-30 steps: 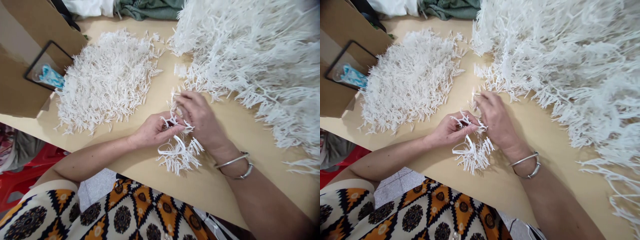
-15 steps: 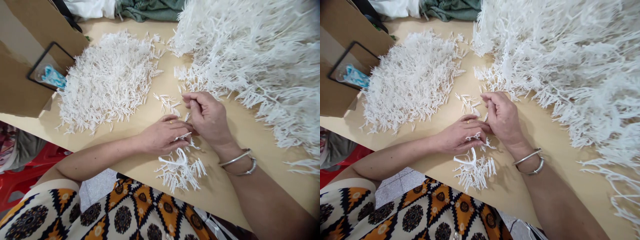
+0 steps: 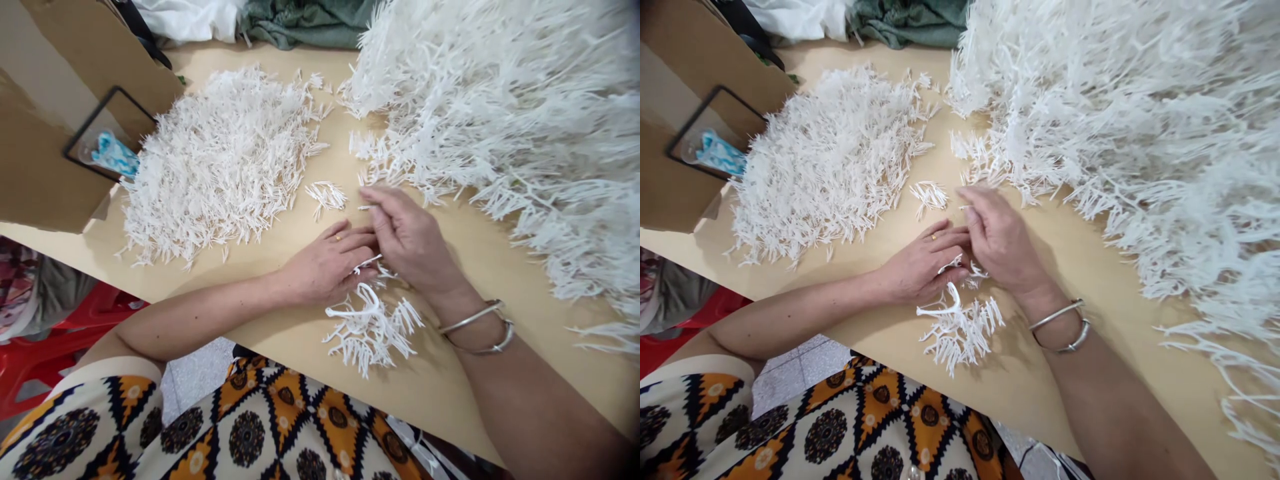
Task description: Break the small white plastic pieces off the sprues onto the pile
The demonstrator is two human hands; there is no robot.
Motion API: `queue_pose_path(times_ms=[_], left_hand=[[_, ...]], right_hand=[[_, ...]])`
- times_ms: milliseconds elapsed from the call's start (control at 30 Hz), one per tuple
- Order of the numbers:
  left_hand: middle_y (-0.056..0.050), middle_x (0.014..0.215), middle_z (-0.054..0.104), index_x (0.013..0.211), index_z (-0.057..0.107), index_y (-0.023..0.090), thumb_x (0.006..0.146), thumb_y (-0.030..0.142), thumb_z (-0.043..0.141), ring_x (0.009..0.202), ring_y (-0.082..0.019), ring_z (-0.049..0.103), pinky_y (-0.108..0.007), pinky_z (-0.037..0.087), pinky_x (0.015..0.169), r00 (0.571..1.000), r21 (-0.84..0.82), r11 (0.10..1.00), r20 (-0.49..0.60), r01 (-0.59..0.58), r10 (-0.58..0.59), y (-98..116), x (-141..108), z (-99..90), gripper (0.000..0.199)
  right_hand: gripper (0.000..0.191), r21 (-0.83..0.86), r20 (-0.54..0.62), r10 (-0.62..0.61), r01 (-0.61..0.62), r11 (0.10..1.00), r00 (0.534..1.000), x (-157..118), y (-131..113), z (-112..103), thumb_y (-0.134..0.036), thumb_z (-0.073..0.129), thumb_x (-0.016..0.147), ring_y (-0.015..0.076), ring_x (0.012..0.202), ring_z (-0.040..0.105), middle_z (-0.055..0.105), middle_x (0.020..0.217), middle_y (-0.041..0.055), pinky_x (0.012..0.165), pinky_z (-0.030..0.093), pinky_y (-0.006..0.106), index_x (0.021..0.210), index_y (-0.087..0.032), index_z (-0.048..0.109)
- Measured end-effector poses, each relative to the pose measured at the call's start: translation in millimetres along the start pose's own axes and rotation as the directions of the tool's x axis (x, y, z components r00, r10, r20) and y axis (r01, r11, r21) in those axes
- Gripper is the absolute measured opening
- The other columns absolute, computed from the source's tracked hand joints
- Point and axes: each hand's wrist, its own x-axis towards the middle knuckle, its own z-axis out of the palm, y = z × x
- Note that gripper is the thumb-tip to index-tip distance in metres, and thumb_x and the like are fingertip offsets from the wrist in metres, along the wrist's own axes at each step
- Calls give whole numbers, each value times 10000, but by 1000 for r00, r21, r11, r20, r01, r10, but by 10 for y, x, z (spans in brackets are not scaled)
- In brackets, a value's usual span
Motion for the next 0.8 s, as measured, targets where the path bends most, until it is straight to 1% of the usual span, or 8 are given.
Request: queue_pose_path(times_ms=[67,133,300,400,500,567,700,800], left_hand=[[-143,1338,745,1038,675,191,1107,393,476,1412,-257,642,-587,424,1290,1000,27,1000,12,-14,13,4,7,1,292],[-151,1412,712,1043,684,191,1106,403,477,1483,-267,587,-593,420,1294,1000,54,998,15,-22,21,-1,6,15,304],[-133,1573,597,1118,707,213,1104,450,469,1613,-284,442,-628,365,1328,1000,130,991,3,-15,15,-18,-19,88,337],[-144,1608,553,1256,696,235,1091,452,500,1624,-335,419,-689,299,1342,998,164,985,-33,60,-55,-14,-21,143,335],[-176,1700,442,1352,663,229,1081,474,516,1672,-380,315,-726,262,1336,983,183,968,-88,175,-161,3,-14,175,394],[-188,1746,368,1309,682,213,1085,474,504,1688,-400,266,-738,241,1332,966,195,949,-114,250,-231,8,-11,170,387],[-178,1735,407,1194,720,191,1102,448,468,1674,-414,299,-733,227,1335,949,222,924,-112,312,-294,-69,8,93,372],[-130,1750,408,1314,672,208,1105,426,480,1677,-378,305,-724,210,1348,966,245,935,-50,257,-252,-197,53,-6,358]], right_hand=[[376,103,87,-38,28,994,995,3,-50,-11,-325,457,1095,263,1406,651,713,1472,80,1238,508,533,1385,-290,695],[389,141,79,-27,16,990,996,4,-65,-23,-338,437,1107,247,1432,634,696,1503,53,1264,487,524,1410,-319,679],[457,-59,47,44,-41,997,998,-17,74,-4,-386,442,1104,314,1552,512,636,1577,102,1311,378,623,1517,-278,607],[511,-166,117,46,-26,986,992,-32,122,4,-412,453,1093,374,1634,377,580,1634,113,1308,277,734,1576,-274,547],[478,-118,211,36,-11,993,977,-33,83,-22,-412,425,1104,353,1645,363,602,1619,52,1317,197,765,1563,-362,551],[452,-61,188,38,-27,998,981,-28,46,-40,-413,415,1111,333,1626,405,638,1581,49,1323,230,733,1523,-365,593],[462,-26,34,63,-62,998,997,-23,49,-29,-458,407,1118,317,1559,501,672,1530,110,1294,372,634,1471,-282,648],[527,-106,63,90,-83,991,994,-31,94,-6,-531,411,1107,346,1617,411,607,1605,117,1316,290,683,1544,-290,581]])
